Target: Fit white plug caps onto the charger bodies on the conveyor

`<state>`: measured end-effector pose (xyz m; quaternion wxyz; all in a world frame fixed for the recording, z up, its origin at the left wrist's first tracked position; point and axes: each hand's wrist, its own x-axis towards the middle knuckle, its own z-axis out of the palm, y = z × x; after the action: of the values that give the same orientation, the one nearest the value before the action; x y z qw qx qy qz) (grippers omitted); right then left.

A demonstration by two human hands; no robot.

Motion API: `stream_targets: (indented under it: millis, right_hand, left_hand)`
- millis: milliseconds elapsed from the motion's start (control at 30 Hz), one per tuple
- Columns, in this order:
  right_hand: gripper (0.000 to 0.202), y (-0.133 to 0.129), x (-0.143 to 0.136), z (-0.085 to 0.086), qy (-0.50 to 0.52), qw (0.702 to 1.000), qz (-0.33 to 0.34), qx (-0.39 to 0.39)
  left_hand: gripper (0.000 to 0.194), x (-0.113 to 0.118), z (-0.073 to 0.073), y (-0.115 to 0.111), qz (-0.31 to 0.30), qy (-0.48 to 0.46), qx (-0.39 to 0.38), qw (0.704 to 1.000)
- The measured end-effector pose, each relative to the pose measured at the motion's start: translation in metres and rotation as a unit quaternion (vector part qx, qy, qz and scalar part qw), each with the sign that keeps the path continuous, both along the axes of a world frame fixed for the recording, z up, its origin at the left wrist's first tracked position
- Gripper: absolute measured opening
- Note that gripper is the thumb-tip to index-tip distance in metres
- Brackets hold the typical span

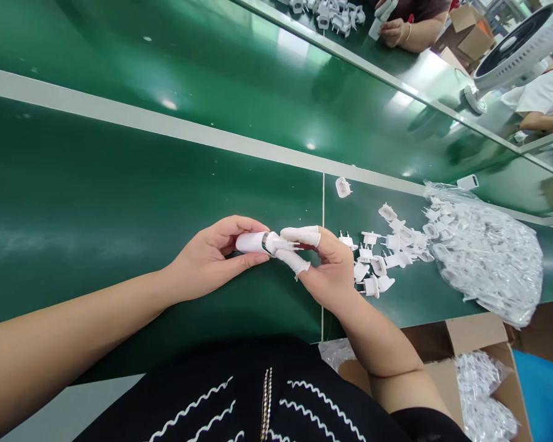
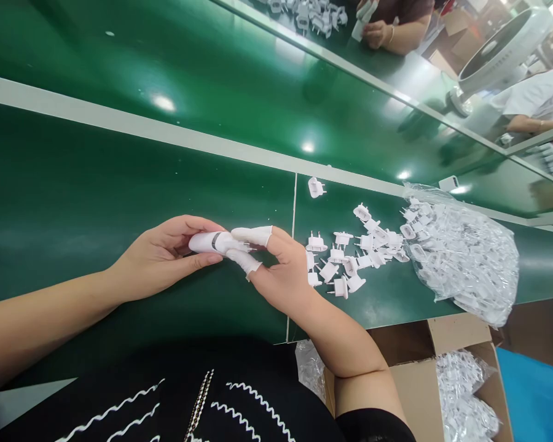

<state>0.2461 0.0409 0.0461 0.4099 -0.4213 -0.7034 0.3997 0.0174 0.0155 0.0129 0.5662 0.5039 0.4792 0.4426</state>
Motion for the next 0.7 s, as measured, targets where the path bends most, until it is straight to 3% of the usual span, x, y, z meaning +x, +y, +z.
stream_targets:
  millis: [133, 500, 700]
  right_hand:
    - [0.015, -0.0012, 0.0000, 0.0032, -0.016, 0.999, -0.012, 0.047]
    - [0.013, 0.0006, -0.0034, -0.0027, -0.031, 0.999, 0.011, 0.043]
    - [0.020, -0.0030, -0.0063, -0.0057, -0.009, 0.997, 0.011, 0.073]
  left_hand:
    - [0.045, -0.0005, -0.0006, -0.0007, -0.002, -0.006, 0.002, 1.000]
    - [0.043, -0.0006, 0.0013, -0.0050, 0.021, 0.028, 0.010, 0.999]
    - [0.029, -0.0006, -0.0013, -0.0091, 0.018, 0.053, 0.074, 0.996]
